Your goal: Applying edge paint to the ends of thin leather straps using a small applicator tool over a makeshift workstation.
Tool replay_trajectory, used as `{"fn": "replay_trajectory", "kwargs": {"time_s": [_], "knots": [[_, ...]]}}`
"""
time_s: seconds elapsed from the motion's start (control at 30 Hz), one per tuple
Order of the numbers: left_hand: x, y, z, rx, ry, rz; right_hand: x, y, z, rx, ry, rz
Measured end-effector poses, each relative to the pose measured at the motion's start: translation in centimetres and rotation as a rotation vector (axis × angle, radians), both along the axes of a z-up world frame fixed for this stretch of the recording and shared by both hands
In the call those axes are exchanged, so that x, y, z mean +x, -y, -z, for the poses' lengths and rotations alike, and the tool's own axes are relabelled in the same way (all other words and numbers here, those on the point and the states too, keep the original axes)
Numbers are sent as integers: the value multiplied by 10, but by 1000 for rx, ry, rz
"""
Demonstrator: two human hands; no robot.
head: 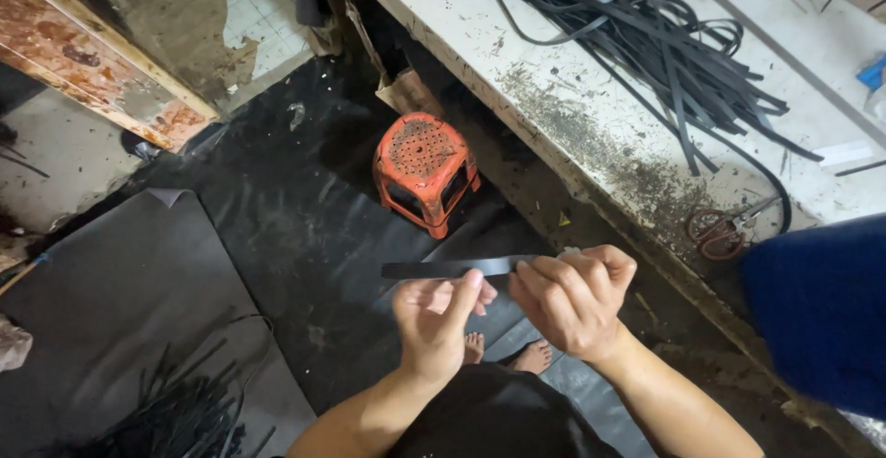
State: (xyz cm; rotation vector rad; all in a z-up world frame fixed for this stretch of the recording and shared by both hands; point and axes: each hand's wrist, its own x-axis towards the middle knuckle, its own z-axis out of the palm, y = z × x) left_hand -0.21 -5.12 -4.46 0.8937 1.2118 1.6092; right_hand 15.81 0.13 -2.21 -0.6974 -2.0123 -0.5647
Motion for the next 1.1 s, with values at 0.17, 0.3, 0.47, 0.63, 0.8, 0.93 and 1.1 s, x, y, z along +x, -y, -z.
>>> {"fn": "replay_trajectory", "kwargs": {"time_s": [0.17, 0.3, 0.47, 0.63, 0.8, 0.93, 1.1], "knots": [[-10, 0, 2, 109, 161, -34, 14, -13, 12, -29, -13, 21], [-7, -4, 1, 118, 116, -69, 14, -18, 15, -27, -2, 27], [2, -12, -5, -1, 151, -46, 4, -17, 5, -9, 19, 2], [-7, -7, 1, -34, 254, -131, 13, -20, 14, -48, 14, 57], [5, -8, -6, 8, 211, -33, -3, -16, 2, -29, 4, -36], [-12, 1, 9, 214, 305, -4, 10, -20, 14, -51, 10, -10], [14, -6, 12, -100, 272, -93, -6, -15, 8, -45, 18, -56]]}}
